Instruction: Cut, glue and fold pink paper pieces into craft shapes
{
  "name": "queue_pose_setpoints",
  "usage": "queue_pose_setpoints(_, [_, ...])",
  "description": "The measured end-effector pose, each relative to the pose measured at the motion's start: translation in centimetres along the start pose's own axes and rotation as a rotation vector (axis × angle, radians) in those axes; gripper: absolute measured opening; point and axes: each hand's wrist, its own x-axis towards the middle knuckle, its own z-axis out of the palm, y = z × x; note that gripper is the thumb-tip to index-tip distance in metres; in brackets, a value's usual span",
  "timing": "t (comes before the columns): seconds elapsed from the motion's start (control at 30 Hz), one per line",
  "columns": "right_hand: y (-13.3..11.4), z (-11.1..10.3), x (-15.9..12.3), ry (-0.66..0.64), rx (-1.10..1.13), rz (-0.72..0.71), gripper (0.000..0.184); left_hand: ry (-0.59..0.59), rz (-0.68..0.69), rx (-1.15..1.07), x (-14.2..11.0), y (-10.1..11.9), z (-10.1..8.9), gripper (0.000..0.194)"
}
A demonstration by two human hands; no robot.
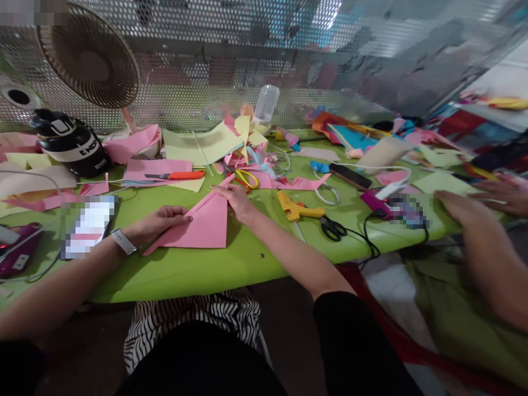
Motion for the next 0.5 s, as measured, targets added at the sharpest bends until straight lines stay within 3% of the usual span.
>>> queue_pose_setpoints(0.2, [0.0,-0.5,0.7,0.064,0.006,-0.043,0.039,0.027,0.012,0.287,0.1,1.5,-2.4,0.030])
queue_pose_setpoints(0.33, [-0.2,-1.5,1.4,0.174,-0.219,-0.069,0.034,0.039,-0.020,0.373,-0.5,2.5,-3.9,0.026])
queue_pose_setpoints(0.43, [-1.2,-1.9,1.1,0.294,-0.508,-0.359,0.060,0.050,-0.041,0.414,-0.5,2.3,-4.3,0.021])
queue_pose_setpoints(0.5, [-1.7,-1.5,0.2,0.211,-0.798,-0.633,0.075,0.051,-0.088,0.439,0.0,2.1,-4.2,0.021])
